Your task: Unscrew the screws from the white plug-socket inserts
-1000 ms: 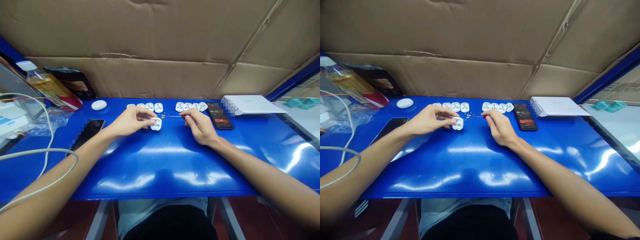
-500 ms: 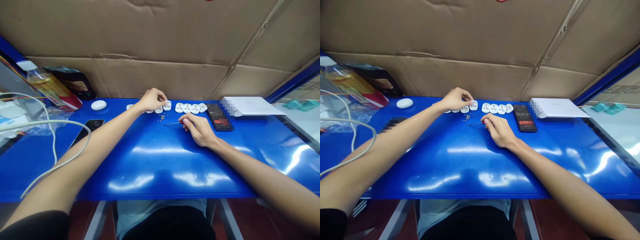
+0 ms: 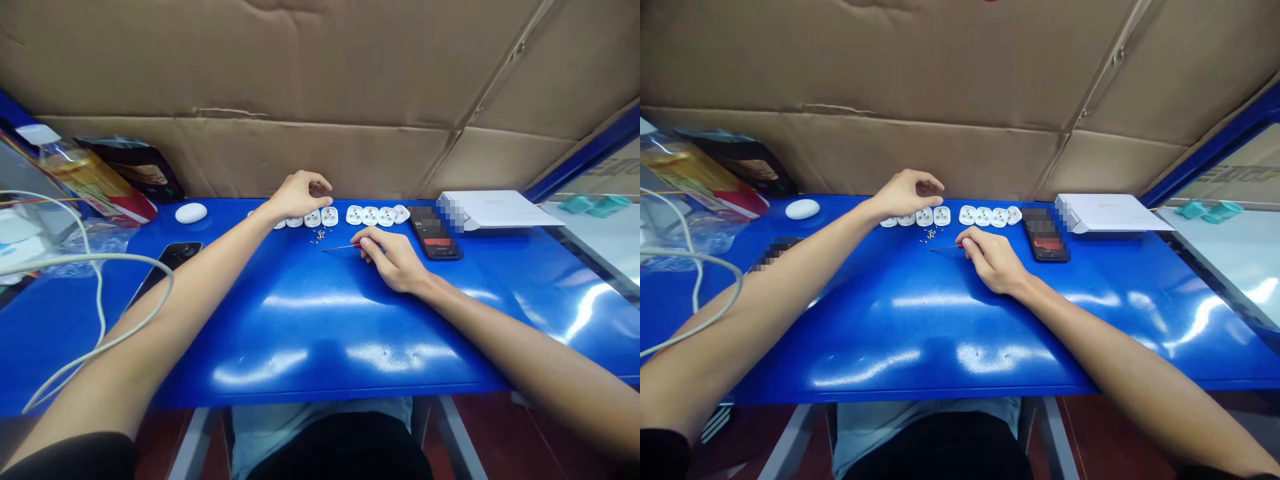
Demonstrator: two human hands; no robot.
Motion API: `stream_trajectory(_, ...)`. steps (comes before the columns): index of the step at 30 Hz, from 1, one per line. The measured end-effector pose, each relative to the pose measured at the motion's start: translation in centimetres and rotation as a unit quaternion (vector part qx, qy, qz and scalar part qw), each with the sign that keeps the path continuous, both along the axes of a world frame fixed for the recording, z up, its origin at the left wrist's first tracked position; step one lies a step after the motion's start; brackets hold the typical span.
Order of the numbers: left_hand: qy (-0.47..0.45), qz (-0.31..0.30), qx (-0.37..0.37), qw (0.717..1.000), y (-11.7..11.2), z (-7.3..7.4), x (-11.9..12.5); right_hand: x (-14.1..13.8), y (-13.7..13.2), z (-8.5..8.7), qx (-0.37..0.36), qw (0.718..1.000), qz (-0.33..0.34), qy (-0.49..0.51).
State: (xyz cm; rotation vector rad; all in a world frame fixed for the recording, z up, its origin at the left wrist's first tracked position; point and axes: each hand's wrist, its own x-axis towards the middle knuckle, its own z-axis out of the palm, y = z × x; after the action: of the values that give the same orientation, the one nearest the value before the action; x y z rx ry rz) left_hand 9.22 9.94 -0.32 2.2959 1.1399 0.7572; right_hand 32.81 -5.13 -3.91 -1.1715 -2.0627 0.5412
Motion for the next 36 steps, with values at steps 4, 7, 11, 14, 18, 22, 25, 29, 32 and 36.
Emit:
stream_trajectory(4,0.032,-0.060,0.011,0.998,0.2,1.2,2.3,0.0,0.0,-0.1,-0.001,1.000,-0.003,-0.006)
stream_trajectory(7,0.113,-0.074,0.006,0.991,0.2,1.2,4.9,0.1,0.0,-0.1,0.001,1.000,-0.014,-0.020)
stream_trajectory(11,0.139,-0.078,0.015,0.987,0.1,0.7,7.1,0.2,0.0,-0.1,0.013,0.999,-0.026,-0.019)
stream_trajectory(14,0.092,-0.091,0.007,0.992,-0.6,1.5,6.4,0.1,-0.1,-0.2,0.009,1.000,-0.021,-0.001)
stream_trajectory(18,0.042,-0.089,-0.007,0.995,-3.6,3.0,3.1,-0.3,-0.4,0.2,-0.013,0.998,-0.035,0.059)
stream_trajectory(22,0.017,-0.032,-0.012,0.999,-9.0,2.5,-0.5,-0.8,-0.4,0.8,-0.060,0.982,-0.057,0.167)
stream_trajectory(25,0.008,-0.035,-0.055,0.998,-12.5,1.1,-2.5,-0.9,-0.2,0.8,-0.066,0.975,-0.063,0.204)
stream_trajectory(29,0.025,-0.005,-0.111,0.993,-14.2,-0.4,-4.3,-0.7,0.0,0.3,-0.056,0.974,-0.055,0.215)
stream_trajectory(32,0.044,0.011,-0.100,0.994,-13.8,-0.9,-5.0,-0.7,-0.4,0.2,-0.048,0.978,-0.050,0.198)
stream_trajectory(36,0.046,0.005,-0.039,0.998,-12.9,-0.9,-6.0,-0.5,-0.9,0.7,-0.019,0.984,-0.049,0.172)
